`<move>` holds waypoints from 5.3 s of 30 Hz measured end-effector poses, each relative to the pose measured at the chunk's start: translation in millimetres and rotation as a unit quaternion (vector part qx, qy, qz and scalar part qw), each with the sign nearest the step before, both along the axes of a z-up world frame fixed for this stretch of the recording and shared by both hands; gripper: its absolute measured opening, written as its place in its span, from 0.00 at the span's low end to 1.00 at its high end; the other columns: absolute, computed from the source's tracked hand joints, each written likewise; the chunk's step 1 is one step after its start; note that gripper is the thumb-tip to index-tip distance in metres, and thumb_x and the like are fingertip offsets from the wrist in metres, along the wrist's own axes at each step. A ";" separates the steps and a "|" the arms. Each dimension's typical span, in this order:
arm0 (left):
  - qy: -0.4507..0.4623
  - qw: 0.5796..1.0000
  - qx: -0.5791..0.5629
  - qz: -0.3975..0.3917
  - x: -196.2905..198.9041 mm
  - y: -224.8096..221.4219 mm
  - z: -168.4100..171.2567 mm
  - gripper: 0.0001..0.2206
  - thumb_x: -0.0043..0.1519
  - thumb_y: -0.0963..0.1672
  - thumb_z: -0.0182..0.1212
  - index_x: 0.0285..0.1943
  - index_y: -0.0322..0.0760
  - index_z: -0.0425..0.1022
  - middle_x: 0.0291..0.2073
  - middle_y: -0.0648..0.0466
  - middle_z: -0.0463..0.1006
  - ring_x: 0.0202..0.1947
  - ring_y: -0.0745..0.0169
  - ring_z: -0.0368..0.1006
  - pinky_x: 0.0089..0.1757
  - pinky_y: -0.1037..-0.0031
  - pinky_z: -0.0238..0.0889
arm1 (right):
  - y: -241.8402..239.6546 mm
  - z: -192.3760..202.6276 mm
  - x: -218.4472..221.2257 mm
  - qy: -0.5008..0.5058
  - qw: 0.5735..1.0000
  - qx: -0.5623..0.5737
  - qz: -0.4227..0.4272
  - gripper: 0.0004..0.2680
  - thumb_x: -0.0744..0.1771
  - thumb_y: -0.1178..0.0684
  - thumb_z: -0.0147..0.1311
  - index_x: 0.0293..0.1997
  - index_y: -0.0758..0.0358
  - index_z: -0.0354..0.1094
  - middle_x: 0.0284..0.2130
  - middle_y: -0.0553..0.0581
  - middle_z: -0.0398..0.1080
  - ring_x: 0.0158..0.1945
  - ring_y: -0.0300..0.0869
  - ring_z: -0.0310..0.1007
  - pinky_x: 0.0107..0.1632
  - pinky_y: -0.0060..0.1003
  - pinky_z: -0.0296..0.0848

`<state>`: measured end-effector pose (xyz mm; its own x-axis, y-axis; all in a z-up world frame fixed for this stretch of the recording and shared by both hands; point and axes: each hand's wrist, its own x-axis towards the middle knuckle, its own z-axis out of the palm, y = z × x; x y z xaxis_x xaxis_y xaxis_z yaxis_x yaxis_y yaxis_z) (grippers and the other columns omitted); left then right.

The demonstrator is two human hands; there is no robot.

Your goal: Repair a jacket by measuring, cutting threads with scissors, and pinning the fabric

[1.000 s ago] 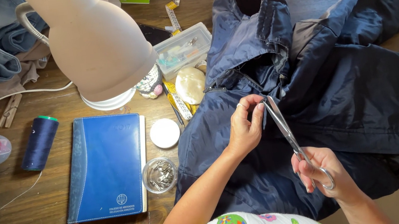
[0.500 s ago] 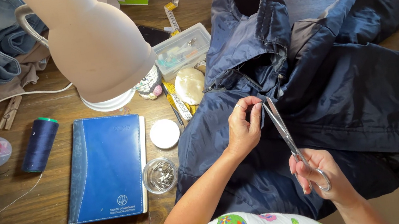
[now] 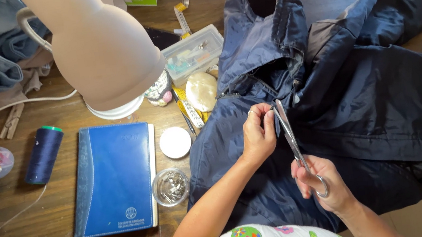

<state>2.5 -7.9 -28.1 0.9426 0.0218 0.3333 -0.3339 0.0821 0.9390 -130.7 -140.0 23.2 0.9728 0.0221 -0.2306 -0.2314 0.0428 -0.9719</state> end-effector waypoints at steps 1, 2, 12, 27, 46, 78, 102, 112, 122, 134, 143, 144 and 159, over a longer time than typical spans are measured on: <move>-0.003 1.000 0.006 0.005 2.4 0.5 0.5 0.05 0.69 0.43 0.51 0.45 0.37 0.70 0.36 0.56 0.74 0.35 0.63 0.70 0.42 0.70 0.65 | -1.7 -2.3 1.9 0.009 1.000 0.002 -0.005 0.20 0.61 0.35 0.64 0.29 0.64 0.65 0.09 0.49 0.59 0.12 0.33 0.53 0.19 0.27 0.50; -0.005 1.000 0.005 0.005 4.9 0.4 0.0 0.05 0.69 0.43 0.51 0.45 0.37 0.70 0.36 0.56 0.74 0.35 0.63 0.70 0.42 0.70 0.65 | -2.5 -2.6 2.7 0.007 1.000 0.001 -0.004 0.20 0.61 0.35 0.64 0.29 0.64 0.65 0.09 0.49 0.59 0.12 0.33 0.53 0.19 0.27 0.50; 0.004 0.999 -0.021 -0.035 0.8 1.7 -0.3 0.04 0.69 0.42 0.53 0.45 0.37 0.72 0.37 0.57 0.76 0.36 0.66 0.70 0.43 0.73 0.66 | -24.6 -25.8 -7.6 0.024 0.999 -0.035 -0.005 0.17 0.59 0.41 0.69 0.27 0.64 0.67 0.11 0.49 0.59 0.10 0.32 0.54 0.14 0.23 0.52; 0.192 0.917 -0.300 -0.180 1.8 -3.3 -18.0 0.13 0.66 0.44 0.63 0.55 0.29 0.77 0.46 0.51 0.83 0.45 0.70 0.76 0.51 0.80 0.69 | -6.3 -26.5 1.8 0.008 0.998 0.055 0.037 0.26 0.59 0.29 0.65 0.41 0.67 0.69 0.15 0.52 0.62 0.19 0.36 0.56 0.26 0.31 0.52; 0.000 0.994 -0.036 -0.099 0.8 2.5 -22.2 0.06 0.68 0.45 0.58 0.45 0.38 0.77 0.38 0.56 0.78 0.40 0.66 0.74 0.48 0.74 0.66 | -28.3 -23.6 -15.8 0.059 0.997 0.036 0.019 0.21 0.57 0.36 0.71 0.25 0.63 0.63 0.10 0.50 0.60 0.11 0.31 0.54 0.16 0.25 0.46; -0.004 0.993 0.002 -0.117 -6.0 3.2 -18.5 0.05 0.68 0.44 0.59 0.42 0.39 0.77 0.37 0.57 0.76 0.38 0.67 0.72 0.45 0.76 0.65 | -28.4 -15.1 -24.2 0.109 0.991 0.071 -0.012 0.22 0.58 0.35 0.66 0.33 0.70 0.70 0.14 0.56 0.63 0.16 0.37 0.60 0.17 0.31 0.60; 0.070 0.993 -0.055 -0.075 -15.9 7.2 -6.2 0.09 0.66 0.43 0.62 0.53 0.38 0.81 0.42 0.57 0.82 0.42 0.74 0.76 0.48 0.82 0.69 | -44.8 -31.6 -13.4 -0.029 0.999 0.038 -0.008 0.18 0.58 0.47 0.71 0.39 0.69 0.68 0.18 0.58 0.70 0.21 0.39 0.69 0.26 0.30 0.68; 0.112 0.987 -0.102 0.059 -18.8 6.6 -62.3 0.10 0.51 0.48 0.67 0.39 0.47 0.75 0.35 0.63 0.75 0.39 0.74 0.70 0.43 0.77 0.64 | 87.9 101.0 104.5 -0.246 0.798 -0.475 0.277 0.11 0.54 0.50 0.66 0.24 0.55 0.62 0.20 0.48 0.55 0.27 0.37 0.53 0.33 0.36 0.57; 0.208 0.974 -0.081 0.049 -5.5 -5.7 -96.0 0.09 0.67 0.45 0.59 0.46 0.32 0.78 0.33 0.42 0.81 0.37 0.44 0.80 0.38 0.56 0.74 | 271.2 -18.4 217.0 -0.420 0.645 -0.450 0.453 0.11 0.62 0.56 0.66 0.46 0.62 0.73 0.33 0.63 0.72 0.40 0.62 0.76 0.47 0.55 0.75; 0.218 0.920 -0.322 -0.047 7.5 3.0 -87.6 0.04 0.71 0.41 0.57 0.50 0.32 0.71 0.32 0.35 0.80 0.32 0.45 0.81 0.39 0.64 0.76 | 212.8 16.9 144.1 -0.630 0.666 -0.345 0.201 0.11 0.69 0.59 0.55 0.58 0.67 0.71 0.49 0.68 0.74 0.52 0.60 0.76 0.60 0.54 0.73; 0.101 0.947 -0.299 -0.067 52.3 -3.0 62.9 0.06 0.71 0.44 0.53 0.41 0.38 0.68 0.15 0.49 0.73 0.16 0.66 0.70 0.24 0.81 0.61 | -45.0 2.6 30.9 -0.352 0.762 -0.516 -0.171 0.20 0.60 0.55 0.73 0.56 0.64 0.72 0.54 0.63 0.74 0.61 0.55 0.73 0.59 0.44 0.75; 0.098 0.923 -0.363 -0.081 65.2 -12.7 73.5 0.06 0.70 0.44 0.54 0.40 0.40 0.69 0.19 0.50 0.76 0.19 0.65 0.74 0.28 0.77 0.69 | -67.0 1.6 26.2 -0.329 0.712 -0.595 -0.172 0.24 0.62 0.50 0.71 0.63 0.66 0.67 0.63 0.68 0.63 0.67 0.60 0.64 0.57 0.55 0.71; -0.424 0.775 0.457 -0.104 7.4 -97.3 71.0 0.33 0.48 0.49 0.78 0.62 0.31 0.73 0.71 0.26 0.54 0.68 0.17 0.54 0.62 0.35 0.54 | -306.7 -13.8 -20.0 -0.228 0.780 -0.551 -0.189 0.07 0.60 0.58 0.73 0.35 0.50 0.79 0.34 0.48 0.76 0.42 0.46 0.78 0.48 0.40 0.75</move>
<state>9.9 -105.2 43.0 0.3274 -0.7120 0.6212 -0.9316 -0.3532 0.0862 -150.7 -446.8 9.4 0.8484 -0.2532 0.4649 -0.0240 -0.8957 -0.4439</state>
